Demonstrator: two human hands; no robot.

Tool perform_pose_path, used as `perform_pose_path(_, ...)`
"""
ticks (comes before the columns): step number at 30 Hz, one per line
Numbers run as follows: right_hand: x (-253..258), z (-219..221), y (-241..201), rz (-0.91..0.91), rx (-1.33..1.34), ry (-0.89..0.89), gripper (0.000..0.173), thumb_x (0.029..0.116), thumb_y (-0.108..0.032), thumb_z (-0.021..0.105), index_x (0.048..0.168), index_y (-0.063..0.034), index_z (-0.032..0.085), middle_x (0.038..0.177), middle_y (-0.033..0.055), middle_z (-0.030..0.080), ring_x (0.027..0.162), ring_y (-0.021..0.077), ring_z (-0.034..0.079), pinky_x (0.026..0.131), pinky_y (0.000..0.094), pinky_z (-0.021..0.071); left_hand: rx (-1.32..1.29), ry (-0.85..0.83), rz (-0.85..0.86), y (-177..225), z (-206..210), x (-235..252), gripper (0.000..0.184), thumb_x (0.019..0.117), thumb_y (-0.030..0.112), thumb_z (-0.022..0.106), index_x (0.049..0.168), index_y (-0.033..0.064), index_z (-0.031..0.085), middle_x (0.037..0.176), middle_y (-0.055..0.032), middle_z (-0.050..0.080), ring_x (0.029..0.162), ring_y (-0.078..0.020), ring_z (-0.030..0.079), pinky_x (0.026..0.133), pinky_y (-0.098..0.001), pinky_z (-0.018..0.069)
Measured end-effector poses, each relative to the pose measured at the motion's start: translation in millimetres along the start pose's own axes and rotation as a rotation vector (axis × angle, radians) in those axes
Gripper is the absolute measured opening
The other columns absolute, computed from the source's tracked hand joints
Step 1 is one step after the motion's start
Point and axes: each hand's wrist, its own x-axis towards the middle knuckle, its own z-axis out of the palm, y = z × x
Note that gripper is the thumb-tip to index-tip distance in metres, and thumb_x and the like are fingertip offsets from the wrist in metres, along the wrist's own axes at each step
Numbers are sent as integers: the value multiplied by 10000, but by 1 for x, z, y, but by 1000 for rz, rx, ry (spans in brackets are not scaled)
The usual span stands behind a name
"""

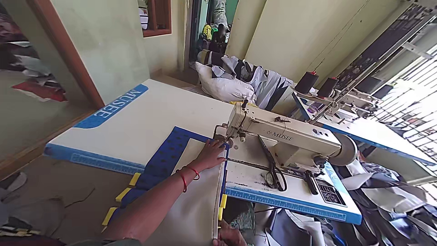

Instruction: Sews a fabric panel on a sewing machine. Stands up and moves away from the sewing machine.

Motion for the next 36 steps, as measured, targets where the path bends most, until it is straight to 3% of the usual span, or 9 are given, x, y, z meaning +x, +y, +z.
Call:
perform_pose_path(2,1,-1,0,31,-35,-36,254,960,-21,532,919,201,649,1041,223,661,1025,102,598,949,239,470,-5,40,4,-2,7,-4,660,1076,445,465,1589,46,352,1691,-144,256,1591,-329,130,1235,-638,-38)
perform_pose_path(4,1,-2,0,52,-71,-55,268,969,-32,534,976,210,649,1069,251,669,1033,135,621,962,270,482,-6,83,5,-1,11,-7,668,1074,452,462,1580,26,361,1685,-145,272,1590,-318,146,1237,-635,-37)
perform_pose_path(10,4,-3,3,41,-76,-64,286,975,-52,535,1017,205,653,1088,247,678,1045,144,633,972,284,488,-48,164,33,-1,15,-10,535,1056,423,521,1477,95,555,1604,-130,436,1554,-375,244,1194,-723,-4)
perform_pose_path(14,8,-7,2,27,-72,-92,318,983,-70,518,1063,209,649,1093,235,678,1047,108,627,973,252,481,-22,118,12,2,15,-12,535,1086,397,453,1530,101,488,1640,-117,382,1576,-367,181,1187,-731,-42)
perform_pose_path(19,12,-15,9,-30,-60,-120,337,989,-91,526,1054,213,655,1119,253,682,1090,128,631,1003,259,473,7,91,-7,5,14,-8,530,1099,367,411,1565,115,432,1666,-94,337,1585,-347,155,1183,-732,-58)
perform_pose_path(25,16,-22,9,-25,-98,-125,304,976,-72,532,1006,200,666,1027,232,689,981,118,642,923,248,497,12,102,-13,7,14,-2,512,1098,335,410,1562,120,436,1667,-87,337,1584,-351,155,1177,-742,-47)
perform_pose_path(28,15,-23,14,-31,-134,-112,305,980,-74,540,1005,201,669,1008,252,702,966,177,672,921,299,519,23,105,-30,8,14,-3,509,1102,334,391,1567,130,429,1672,-75,330,1587,-344,144,1175,-745,-51)
perform_pose_path(31,16,-27,10,-4,-83,-170,322,996,-97,527,1038,191,665,1052,231,687,1010,149,634,954,288,488,13,116,-25,8,14,-3,504,1095,324,408,1556,122,445,1661,-94,348,1580,-364,163,1171,-750,-47)
perform_pose_path(36,17,-25,11,10,-60,-137,278,996,-69,527,987,170,668,982,178,691,935,72,635,899,231,499,20,83,-41,11,11,-2,504,1102,314,391,1566,122,427,1674,-90,320,1588,-356,129,1168,-748,-65)
